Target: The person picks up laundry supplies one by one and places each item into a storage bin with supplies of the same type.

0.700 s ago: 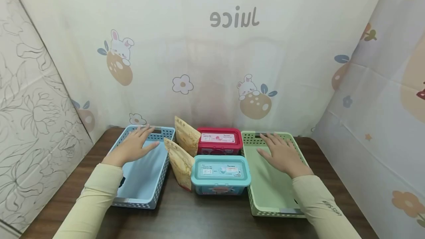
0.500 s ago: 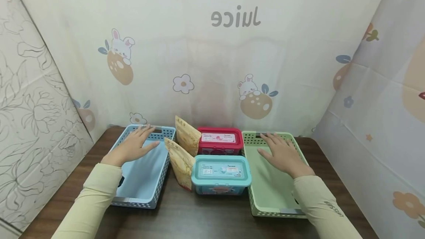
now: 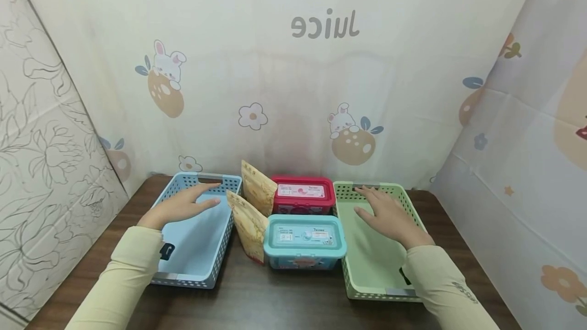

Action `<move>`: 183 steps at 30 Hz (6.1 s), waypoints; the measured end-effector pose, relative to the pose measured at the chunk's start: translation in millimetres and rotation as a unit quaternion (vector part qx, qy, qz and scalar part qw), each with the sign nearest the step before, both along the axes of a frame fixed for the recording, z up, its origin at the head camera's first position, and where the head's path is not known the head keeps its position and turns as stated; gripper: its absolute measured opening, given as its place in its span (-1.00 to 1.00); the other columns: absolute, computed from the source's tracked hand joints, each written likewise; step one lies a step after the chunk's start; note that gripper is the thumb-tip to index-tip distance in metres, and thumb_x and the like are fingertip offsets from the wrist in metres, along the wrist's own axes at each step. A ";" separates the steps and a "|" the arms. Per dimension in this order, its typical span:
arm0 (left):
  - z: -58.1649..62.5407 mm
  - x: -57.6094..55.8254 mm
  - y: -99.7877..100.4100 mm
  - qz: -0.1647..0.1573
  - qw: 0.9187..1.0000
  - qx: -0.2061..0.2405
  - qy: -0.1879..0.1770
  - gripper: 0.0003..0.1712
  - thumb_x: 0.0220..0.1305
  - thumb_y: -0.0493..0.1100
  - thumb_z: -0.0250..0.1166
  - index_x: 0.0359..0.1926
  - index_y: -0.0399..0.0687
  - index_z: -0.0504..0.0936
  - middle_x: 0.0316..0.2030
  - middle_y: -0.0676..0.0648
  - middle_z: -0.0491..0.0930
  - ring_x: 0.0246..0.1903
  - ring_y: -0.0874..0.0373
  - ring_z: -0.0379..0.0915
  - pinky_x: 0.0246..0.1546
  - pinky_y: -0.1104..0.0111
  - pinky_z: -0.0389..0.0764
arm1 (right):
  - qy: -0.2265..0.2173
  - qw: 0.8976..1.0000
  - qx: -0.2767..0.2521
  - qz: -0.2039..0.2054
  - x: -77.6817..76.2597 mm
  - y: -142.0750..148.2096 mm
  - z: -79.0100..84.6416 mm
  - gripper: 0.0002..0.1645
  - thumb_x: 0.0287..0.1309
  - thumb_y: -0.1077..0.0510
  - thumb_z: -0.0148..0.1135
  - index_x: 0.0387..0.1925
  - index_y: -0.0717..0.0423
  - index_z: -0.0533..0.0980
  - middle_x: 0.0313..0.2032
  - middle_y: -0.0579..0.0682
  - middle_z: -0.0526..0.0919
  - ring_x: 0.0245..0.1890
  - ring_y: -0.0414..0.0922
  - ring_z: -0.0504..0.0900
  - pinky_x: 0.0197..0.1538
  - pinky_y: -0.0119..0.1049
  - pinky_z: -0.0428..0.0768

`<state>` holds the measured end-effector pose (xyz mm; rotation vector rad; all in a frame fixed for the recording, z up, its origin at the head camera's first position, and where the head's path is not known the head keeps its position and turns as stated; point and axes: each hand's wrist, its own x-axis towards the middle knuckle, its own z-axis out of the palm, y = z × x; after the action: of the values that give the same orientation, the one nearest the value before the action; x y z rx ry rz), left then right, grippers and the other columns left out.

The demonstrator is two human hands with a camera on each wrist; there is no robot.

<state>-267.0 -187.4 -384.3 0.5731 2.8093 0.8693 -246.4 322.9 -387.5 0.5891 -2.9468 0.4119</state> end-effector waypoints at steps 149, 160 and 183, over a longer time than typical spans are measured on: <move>-5.3 -13.1 32.6 0.039 0.989 0.116 -0.084 -0.73 0.36 -0.06 0.35 -0.06 -0.14 0.74 -0.02 -0.09 0.65 0.03 -0.04 0.53 0.10 -0.07 0.53 | -0.155 0.957 -0.205 0.133 32.6 -197.3 -2.3 -0.86 0.22 0.03 0.42 -0.27 0.01 0.70 -0.39 -0.24 0.69 -0.41 -0.24 0.58 -0.32 -0.34 0.64; -2.5 -11.5 32.1 0.035 0.990 0.118 -0.074 -0.71 0.39 -0.03 0.32 -0.03 -0.11 0.72 -0.03 -0.07 0.65 0.07 -0.06 0.52 0.11 -0.07 0.52 | -0.145 0.956 -0.218 0.134 34.9 -196.6 1.2 -0.89 0.23 0.02 0.42 -0.26 -0.07 0.70 -0.36 -0.30 0.68 -0.36 -0.26 0.60 -0.27 -0.35 0.66; 10.3 -6.4 30.5 0.048 0.984 0.156 -0.070 -0.64 0.39 0.02 0.30 0.07 -0.08 0.69 0.02 -0.07 0.66 0.17 -0.11 0.48 0.18 -0.11 0.46 | -0.095 0.949 -0.264 0.143 40.2 -198.8 12.4 -0.87 0.20 0.02 0.44 -0.25 -0.06 0.70 -0.31 -0.31 0.70 -0.28 -0.32 0.65 -0.08 -0.31 0.67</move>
<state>-273.4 -156.9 -373.9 0.3982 2.6100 1.3275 -206.1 124.0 -375.1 0.9330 -2.7246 1.2979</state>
